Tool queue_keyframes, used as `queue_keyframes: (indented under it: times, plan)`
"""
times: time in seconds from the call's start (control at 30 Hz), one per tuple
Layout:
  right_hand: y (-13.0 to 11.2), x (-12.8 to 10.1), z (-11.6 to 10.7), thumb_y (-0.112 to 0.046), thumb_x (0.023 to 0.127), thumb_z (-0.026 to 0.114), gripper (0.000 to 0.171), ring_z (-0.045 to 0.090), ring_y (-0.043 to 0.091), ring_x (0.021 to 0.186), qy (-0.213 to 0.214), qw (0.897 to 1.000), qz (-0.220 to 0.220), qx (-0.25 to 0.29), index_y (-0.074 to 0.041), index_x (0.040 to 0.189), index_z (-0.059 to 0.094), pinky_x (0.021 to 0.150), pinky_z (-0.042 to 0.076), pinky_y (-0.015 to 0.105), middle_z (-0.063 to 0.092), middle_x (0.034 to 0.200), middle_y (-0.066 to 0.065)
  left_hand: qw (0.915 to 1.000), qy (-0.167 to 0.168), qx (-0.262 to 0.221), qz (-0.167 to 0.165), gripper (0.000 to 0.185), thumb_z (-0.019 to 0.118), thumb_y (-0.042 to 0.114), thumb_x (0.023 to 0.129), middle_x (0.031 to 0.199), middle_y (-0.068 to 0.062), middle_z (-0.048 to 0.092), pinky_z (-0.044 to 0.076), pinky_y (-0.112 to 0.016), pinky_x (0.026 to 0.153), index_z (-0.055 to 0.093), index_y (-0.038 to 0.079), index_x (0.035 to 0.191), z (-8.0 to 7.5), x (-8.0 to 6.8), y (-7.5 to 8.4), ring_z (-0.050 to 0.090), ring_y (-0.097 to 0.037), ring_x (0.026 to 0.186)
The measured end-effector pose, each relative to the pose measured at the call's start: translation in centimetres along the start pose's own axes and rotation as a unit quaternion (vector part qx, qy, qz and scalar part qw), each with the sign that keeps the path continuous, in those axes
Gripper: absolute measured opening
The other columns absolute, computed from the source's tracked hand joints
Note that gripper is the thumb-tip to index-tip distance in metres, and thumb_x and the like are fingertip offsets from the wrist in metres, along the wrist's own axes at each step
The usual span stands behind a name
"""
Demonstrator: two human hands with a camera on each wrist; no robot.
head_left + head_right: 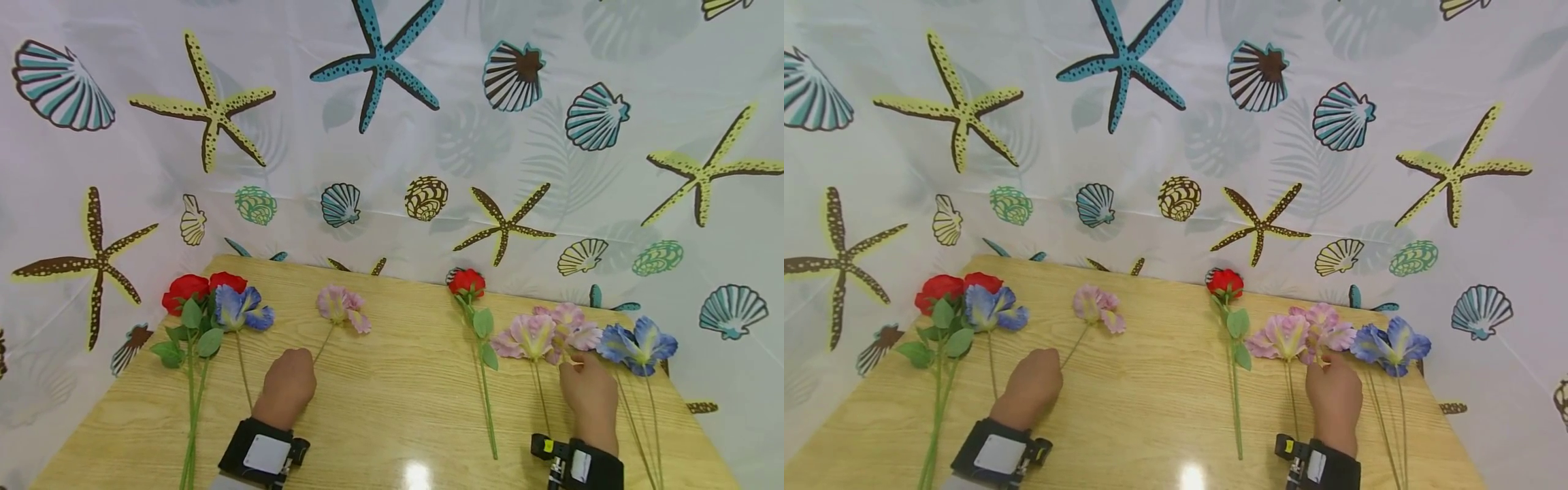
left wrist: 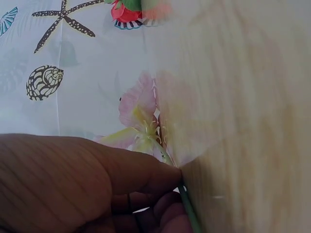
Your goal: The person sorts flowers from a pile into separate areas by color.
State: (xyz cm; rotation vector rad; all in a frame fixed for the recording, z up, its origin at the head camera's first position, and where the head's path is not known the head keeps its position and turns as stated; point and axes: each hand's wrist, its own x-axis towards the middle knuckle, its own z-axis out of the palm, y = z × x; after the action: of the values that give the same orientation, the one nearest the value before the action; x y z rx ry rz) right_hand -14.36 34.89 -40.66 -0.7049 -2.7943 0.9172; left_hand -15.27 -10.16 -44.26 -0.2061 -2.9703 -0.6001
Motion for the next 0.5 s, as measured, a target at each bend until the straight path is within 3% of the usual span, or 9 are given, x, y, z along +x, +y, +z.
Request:
queue_keyframes:
  times: [0.17, 0.33, 0.4, 0.5]
  plan:
    - [-1.7, -0.7, 0.6, -0.028, 0.104, 0.042, 0.051, 0.052, 0.048, 0.11, 0.019, 0.999, -0.012, 0.041, 0.007, 0.14, 0.047, 0.078, 0.046, 0.055, 0.052, 0.128, 0.032, 0.9998, 0.02, -0.005, -0.003, 0.021, 0.054, -0.01, 0.086, 0.065, -0.014, 0.057, 0.051, -0.047, 0.056, 0.06, -0.001, 0.068, 0.3, -0.1, -0.1, 0.061, -0.036, 0.063]
    - [-2.3, -1.0, 0.8, -0.028, 0.103, 0.044, 0.048, 0.054, 0.044, 0.106, 0.038, 0.998, -0.02, 0.047, 0.007, 0.135, 0.05, 0.077, 0.046, 0.053, 0.055, 0.124, 0.029, 0.9996, 0.027, -0.007, -0.002, 0.018, 0.057, -0.008, 0.085, 0.065, -0.014, 0.057, 0.051, -0.047, 0.055, 0.059, -0.001, 0.068, 0.2, 0.0, -0.2, 0.061, -0.036, 0.062]
    - [-2.4, -1.0, 0.9, -0.028, 0.103, 0.044, 0.047, 0.053, 0.044, 0.106, 0.047, 0.997, -0.02, 0.053, 0.007, 0.134, 0.052, 0.077, 0.046, 0.053, 0.056, 0.123, 0.029, 0.9995, 0.017, -0.025, -0.001, 0.019, 0.056, -0.008, 0.084, 0.063, -0.012, 0.055, 0.049, -0.045, 0.053, 0.057, 0.001, 0.066, 0.2, 0.1, -0.3, 0.059, -0.033, 0.06]
    - [-2.7, -1.0, 1.1, -0.028, 0.103, 0.045, 0.047, 0.053, 0.043, 0.11, 0.051, 0.996, -0.02, 0.064, 0.005, 0.135, 0.053, 0.08, 0.046, 0.053, 0.056, 0.125, 0.028, 0.9979, -0.013, -0.063, 0.011, 0.026, 0.054, -0.01, 0.082, 0.059, -0.004, 0.043, 0.038, -0.034, 0.049, 0.047, 0.006, 0.062, 0.1, 0.3, -0.4, 0.046, -0.021, 0.054]
